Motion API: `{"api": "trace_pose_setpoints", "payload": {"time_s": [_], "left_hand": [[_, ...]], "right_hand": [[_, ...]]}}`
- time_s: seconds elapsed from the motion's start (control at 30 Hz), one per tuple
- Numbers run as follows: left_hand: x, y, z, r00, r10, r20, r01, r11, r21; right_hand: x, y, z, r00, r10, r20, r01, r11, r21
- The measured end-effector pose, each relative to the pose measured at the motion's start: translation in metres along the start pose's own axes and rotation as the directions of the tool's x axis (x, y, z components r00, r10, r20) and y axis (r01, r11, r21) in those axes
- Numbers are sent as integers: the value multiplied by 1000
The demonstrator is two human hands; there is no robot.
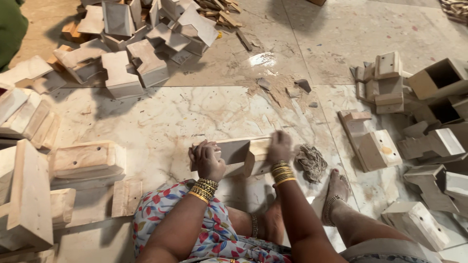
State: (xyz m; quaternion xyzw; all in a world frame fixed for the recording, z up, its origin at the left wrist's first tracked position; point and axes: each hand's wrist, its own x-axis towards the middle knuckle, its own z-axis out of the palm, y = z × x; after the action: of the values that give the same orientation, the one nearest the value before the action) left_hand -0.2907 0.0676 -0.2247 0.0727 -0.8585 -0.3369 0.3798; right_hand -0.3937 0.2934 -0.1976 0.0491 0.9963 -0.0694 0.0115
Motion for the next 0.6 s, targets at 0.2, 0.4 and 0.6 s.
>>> {"api": "trace_pose_setpoints", "payload": {"time_s": [0.2,0.4,0.6], "left_hand": [[-2,-4,-1,999,-36,-1,36,999,18],[-4,-4,-2,999,-36,30,36,999,13],[-4,-1,1,999,3,32,-4,1000,10]], "right_hand": [[-25,-50,26,923,-296,-245,358,894,269],[13,11,17,993,87,-84,-57,948,312],[10,12,22,985,-115,-127,102,989,-104]]}}
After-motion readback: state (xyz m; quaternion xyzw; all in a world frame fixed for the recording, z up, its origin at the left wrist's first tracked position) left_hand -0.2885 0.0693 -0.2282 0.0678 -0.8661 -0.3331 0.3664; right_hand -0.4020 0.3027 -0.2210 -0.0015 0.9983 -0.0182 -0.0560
